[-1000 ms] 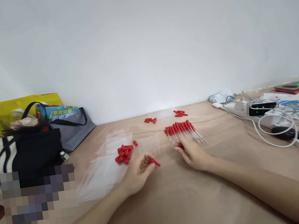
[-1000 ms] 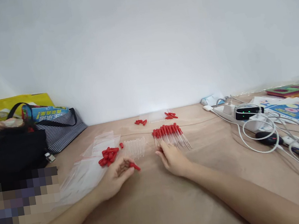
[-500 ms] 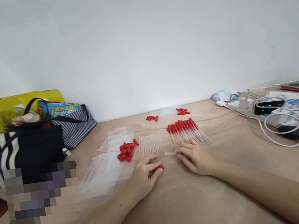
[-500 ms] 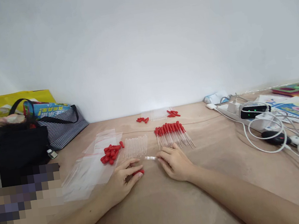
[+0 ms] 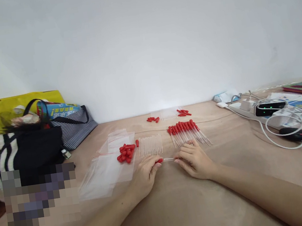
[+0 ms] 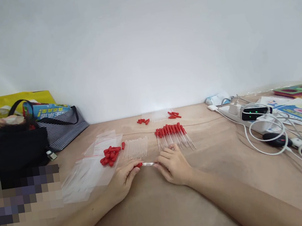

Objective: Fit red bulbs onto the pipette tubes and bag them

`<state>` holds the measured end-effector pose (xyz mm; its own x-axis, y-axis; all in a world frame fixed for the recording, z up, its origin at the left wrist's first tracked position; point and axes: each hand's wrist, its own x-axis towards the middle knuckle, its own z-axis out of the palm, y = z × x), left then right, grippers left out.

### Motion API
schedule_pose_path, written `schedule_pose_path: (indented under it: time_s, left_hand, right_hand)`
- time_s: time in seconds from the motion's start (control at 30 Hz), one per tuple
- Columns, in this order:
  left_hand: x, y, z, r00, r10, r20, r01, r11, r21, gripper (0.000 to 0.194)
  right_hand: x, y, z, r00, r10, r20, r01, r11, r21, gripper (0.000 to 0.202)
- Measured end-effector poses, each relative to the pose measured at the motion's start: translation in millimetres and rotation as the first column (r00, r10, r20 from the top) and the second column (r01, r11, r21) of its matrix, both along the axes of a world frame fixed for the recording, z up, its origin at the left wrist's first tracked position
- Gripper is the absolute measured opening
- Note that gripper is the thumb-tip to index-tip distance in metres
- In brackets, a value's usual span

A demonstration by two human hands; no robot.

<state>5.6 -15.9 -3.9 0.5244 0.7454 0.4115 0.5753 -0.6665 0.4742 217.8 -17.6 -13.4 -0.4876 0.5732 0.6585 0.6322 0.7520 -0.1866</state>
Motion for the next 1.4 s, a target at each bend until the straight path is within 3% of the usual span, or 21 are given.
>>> schedule_pose_path:
  time_s: [0.2, 0.67, 0.93, 1.4]
  left_hand:
    - [2, 0, 1.3, 1.000, -0.020, 0.019, 0.020, 1.000, 0.003, 0.021]
    - [2, -3, 5.4, 0.995, -0.025, 0.102, 0.043, 0.982, -0.182, 0.022]
    - [5, -8, 5.6, 0.998, -0.046, -0.048, 0.046, 0.999, -0.005, 0.018]
    - [5, -10, 2.0, 0.988, -0.118, -0.101, 0.126, 0.989, 0.083, 0.020]
  right_hand:
    - [-3, 0, -1.5, 1.000, -0.014, 0.005, 0.014, 1.000, 0.016, 0.017]
    - [-1, 2, -3.4, 0.991, 0.121, 0.054, -0.121, 0.993, -0.005, 0.018]
    - [4, 0, 1.6, 0.984, 0.106, 0.140, -0.119, 0.989, 0.086, 0.020]
    - [-4, -9, 1.8, 0.985, 0.073, 0.154, -0.087, 0.992, 0.088, 0.025]
